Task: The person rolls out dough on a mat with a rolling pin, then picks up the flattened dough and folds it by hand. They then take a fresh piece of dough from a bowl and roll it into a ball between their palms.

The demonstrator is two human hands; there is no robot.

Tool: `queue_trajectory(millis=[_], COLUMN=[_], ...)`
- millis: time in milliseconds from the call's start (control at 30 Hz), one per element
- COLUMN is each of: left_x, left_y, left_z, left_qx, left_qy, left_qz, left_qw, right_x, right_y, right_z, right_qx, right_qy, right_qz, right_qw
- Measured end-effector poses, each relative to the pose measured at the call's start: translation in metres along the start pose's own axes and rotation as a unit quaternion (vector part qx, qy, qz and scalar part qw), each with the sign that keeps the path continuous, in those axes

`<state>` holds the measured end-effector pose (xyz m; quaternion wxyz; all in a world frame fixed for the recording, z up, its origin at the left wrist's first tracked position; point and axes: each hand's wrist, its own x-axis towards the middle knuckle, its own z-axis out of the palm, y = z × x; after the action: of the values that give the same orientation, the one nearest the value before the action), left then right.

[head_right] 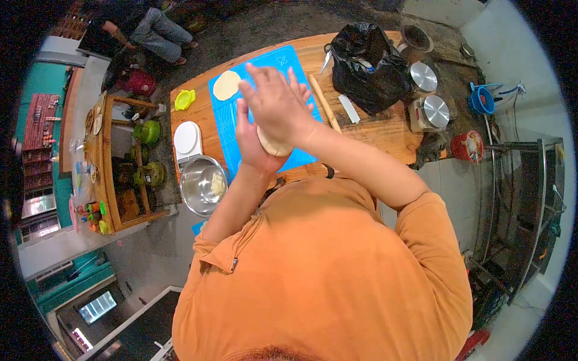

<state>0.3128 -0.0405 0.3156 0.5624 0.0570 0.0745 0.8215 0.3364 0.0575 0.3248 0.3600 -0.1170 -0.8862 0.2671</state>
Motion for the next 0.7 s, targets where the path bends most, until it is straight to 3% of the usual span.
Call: queue_trajectory(millis=[33, 67, 133, 200, 267, 333, 367, 400, 433, 467, 500, 533, 567, 633, 700], left_x=[0.002, 0.001, -0.002, -0.005, -0.008, -0.013, -0.015, -0.015, -0.014, -0.014, -0.013, -0.013, -0.013, -0.015, -0.016], left_y=[0.001, 0.004, 0.011, 0.010, 0.008, 0.008, 0.011, 0.014, 0.016, 0.017, 0.016, 0.014, 0.010, -0.001, 0.005], left_z=[0.003, 0.000, -0.009, -0.008, 0.001, 0.014, 0.009, 0.002, -0.003, -0.007, -0.005, -0.003, 0.001, 0.018, 0.014], left_qx=[0.074, 0.073, -0.067, -0.097, -0.127, 0.064, 0.065, -0.011, -0.085, -0.085, -0.076, -0.069, -0.069, 0.087, 0.083], left_qy=[0.058, 0.059, 0.002, -0.012, -0.029, 0.125, 0.127, 0.069, 0.006, 0.004, 0.011, 0.019, 0.019, 0.116, 0.117], left_qz=[-0.006, -0.002, -0.025, -0.032, -0.042, -0.008, -0.009, -0.030, -0.047, -0.043, -0.025, -0.007, -0.006, 0.027, 0.012], left_qw=[0.996, 0.996, 0.997, 0.995, 0.991, 0.990, 0.990, 0.997, 0.995, 0.995, 0.997, 0.997, 0.997, 0.989, 0.990], right_x=[0.004, 0.005, 0.015, 0.012, -0.003, 0.000, 0.000, 0.001, 0.007, 0.010, 0.011, 0.010, 0.008, 0.004, 0.004], right_y=[0.009, 0.015, 0.005, 0.001, 0.003, 0.004, 0.004, 0.005, 0.007, 0.008, 0.007, 0.006, 0.005, -0.005, -0.005], right_z=[0.002, 0.003, -0.023, -0.024, -0.002, 0.001, 0.002, 0.000, -0.004, -0.007, -0.005, -0.004, -0.003, -0.004, -0.004], right_qx=[0.143, 0.281, 0.208, 0.133, 0.019, 0.004, -0.011, -0.010, 0.099, 0.205, 0.206, 0.065, -0.078, -0.051, -0.022], right_qy=[-0.039, -0.078, -0.065, -0.044, -0.007, -0.002, 0.005, 0.005, -0.031, -0.067, -0.070, -0.010, 0.052, 0.019, -0.012], right_qz=[0.115, 0.226, 0.168, 0.113, -0.003, -0.009, -0.010, -0.008, 0.088, 0.182, 0.178, 0.064, -0.052, -0.044, -0.040], right_qw=[0.982, 0.929, 0.961, 0.984, 1.000, 1.000, 1.000, 1.000, 0.991, 0.959, 0.960, 0.996, 0.994, 0.998, 0.999])
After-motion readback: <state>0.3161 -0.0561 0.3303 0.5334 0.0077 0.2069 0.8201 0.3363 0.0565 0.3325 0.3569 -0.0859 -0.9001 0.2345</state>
